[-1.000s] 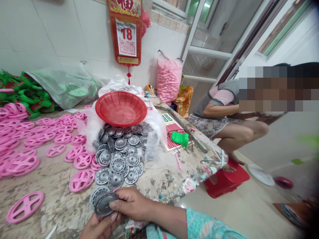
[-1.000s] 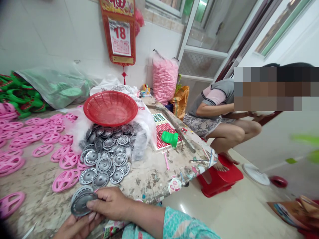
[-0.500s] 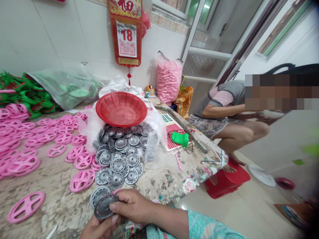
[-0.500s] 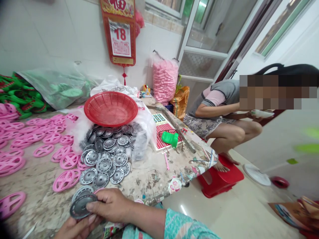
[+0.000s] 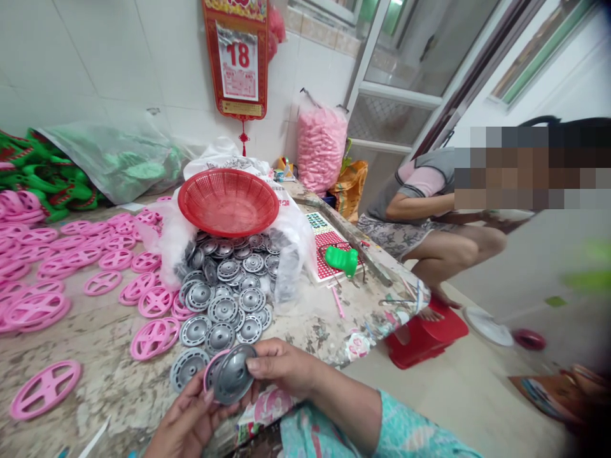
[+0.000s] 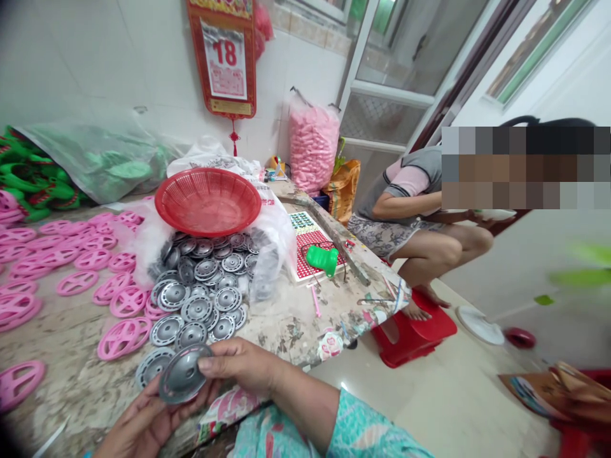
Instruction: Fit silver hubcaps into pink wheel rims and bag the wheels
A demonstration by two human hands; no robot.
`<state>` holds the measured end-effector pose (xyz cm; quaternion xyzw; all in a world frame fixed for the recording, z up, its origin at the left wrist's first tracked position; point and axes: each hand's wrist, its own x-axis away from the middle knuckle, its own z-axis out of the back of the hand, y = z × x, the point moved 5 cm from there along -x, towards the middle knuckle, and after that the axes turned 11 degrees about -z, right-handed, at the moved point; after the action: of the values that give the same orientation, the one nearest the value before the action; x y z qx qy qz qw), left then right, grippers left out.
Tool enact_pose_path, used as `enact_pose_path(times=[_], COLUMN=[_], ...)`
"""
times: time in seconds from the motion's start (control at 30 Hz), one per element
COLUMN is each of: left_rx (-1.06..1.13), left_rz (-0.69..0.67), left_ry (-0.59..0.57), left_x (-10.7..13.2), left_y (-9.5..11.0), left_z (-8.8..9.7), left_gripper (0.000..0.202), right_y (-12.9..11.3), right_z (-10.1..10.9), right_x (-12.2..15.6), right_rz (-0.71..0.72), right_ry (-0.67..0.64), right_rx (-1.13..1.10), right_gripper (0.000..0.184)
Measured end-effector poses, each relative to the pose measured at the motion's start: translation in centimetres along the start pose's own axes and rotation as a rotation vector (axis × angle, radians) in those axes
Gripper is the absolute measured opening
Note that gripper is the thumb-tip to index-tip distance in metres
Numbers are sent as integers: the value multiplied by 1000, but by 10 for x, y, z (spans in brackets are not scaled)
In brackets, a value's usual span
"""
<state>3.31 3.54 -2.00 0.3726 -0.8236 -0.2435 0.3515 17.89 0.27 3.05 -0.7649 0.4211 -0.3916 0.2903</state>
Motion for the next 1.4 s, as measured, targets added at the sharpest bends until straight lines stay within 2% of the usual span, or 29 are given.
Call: enact_pose_path(times=[0.13,0.23,0.3,0.4,0.57,0.63,0.83,0.9,1.0,1.23,1.4], left_rx=[30,59,83,98,51,42,122,131,118,10,-20], left_rz=[-42,-95,-109,-114,-52,-30,-39,-51,-76,-131,-184], left_ry=[38,109,177,229,191,178,309,305,234,-7,-52], left_x=[0,0,0,0,4,5,4,3,0,1,4], left_y=[4,7,9,10,7,5,6,7,7,11,14], left_z=[3,6,10,13,16,17,20,19,17,0,-8], left_gripper=[33,37,41,44,41,39,50,50,44,36,31], right_y=[4,14,21,25,20,20,22,22,22,27,26], right_z=[12,20,23,21,16,17,20,20,20,21,29], right_x=[-4,-8,-7,-4,-4,-6,-7,-6,-7,-10,-7], right_rz=[11,-32,-54,-12,87,94,95,102,96,41,27], right_ry=[114,194,233,234,292,303,271,282,280,254,347], right_rx=[-60,18,125,303,687,762,735,737,686,327,149], right_gripper=[50,52,53,52,48,47,44,44,45,45,42])
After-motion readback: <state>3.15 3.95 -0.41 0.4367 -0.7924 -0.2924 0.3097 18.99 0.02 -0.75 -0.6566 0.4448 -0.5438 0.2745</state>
